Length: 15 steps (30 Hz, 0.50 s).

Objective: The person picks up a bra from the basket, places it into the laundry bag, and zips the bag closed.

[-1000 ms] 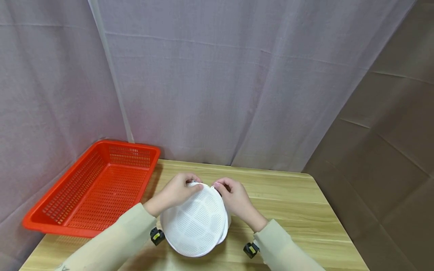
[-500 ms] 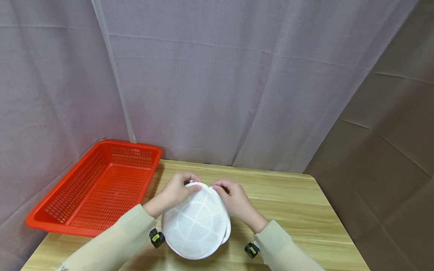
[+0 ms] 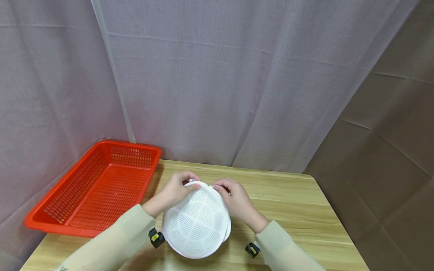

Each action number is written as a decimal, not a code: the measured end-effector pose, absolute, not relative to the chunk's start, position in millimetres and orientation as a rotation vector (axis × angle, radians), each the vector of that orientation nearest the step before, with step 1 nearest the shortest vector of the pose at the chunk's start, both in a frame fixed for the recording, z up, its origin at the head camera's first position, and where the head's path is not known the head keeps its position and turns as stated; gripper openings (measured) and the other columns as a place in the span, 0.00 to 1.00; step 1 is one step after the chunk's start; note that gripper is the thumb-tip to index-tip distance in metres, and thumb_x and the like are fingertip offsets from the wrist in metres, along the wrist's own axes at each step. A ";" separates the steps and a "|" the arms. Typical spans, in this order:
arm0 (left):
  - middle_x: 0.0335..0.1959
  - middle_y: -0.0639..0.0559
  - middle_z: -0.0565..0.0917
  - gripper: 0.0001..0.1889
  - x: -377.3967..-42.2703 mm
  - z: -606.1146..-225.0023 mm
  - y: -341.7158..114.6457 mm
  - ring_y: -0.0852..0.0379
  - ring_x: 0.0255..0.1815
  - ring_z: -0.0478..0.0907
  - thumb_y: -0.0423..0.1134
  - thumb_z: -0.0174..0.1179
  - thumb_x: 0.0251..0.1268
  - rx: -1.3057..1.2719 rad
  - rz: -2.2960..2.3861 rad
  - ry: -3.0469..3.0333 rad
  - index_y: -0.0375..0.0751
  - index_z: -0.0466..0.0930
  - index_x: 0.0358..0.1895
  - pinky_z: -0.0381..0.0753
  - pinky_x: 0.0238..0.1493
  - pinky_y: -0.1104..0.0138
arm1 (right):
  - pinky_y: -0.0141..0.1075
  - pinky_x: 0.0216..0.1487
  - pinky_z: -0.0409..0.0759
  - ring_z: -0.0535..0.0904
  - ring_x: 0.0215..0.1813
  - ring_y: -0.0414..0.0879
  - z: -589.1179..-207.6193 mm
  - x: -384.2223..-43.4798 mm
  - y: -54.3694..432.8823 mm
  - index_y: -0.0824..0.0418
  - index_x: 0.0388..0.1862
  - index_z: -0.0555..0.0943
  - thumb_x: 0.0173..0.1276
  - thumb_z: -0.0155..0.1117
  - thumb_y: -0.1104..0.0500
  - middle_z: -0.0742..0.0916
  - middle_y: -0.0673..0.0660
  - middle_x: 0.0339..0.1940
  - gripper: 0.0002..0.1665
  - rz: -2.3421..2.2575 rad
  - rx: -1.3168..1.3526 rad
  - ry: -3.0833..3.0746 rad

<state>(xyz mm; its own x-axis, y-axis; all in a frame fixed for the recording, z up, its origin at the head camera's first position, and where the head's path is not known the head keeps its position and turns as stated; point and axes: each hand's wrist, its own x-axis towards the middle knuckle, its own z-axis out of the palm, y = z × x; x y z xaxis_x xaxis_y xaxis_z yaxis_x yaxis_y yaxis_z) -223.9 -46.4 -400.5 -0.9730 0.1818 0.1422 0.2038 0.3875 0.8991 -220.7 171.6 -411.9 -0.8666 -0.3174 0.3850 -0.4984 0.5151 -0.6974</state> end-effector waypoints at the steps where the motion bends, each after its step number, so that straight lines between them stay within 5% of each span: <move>1: 0.31 0.54 0.82 0.06 -224.2 -400.9 -46.7 0.54 0.32 0.75 0.33 0.69 0.57 -0.366 -1.682 -2.603 0.44 0.83 0.37 0.75 0.35 0.63 | 0.33 0.35 0.81 0.80 0.37 0.38 -412.6 -220.7 171.6 0.52 0.37 0.85 0.71 0.61 0.59 0.85 0.44 0.37 0.06 1.271 0.699 -2.546; 15: 0.32 0.56 0.83 0.06 -227.3 -408.5 -56.1 0.57 0.33 0.74 0.34 0.69 0.57 -0.436 -1.579 -2.619 0.46 0.84 0.37 0.75 0.35 0.65 | 0.32 0.36 0.80 0.80 0.37 0.37 -419.3 -219.9 171.6 0.52 0.36 0.85 0.71 0.61 0.59 0.84 0.42 0.37 0.06 1.236 0.746 -2.542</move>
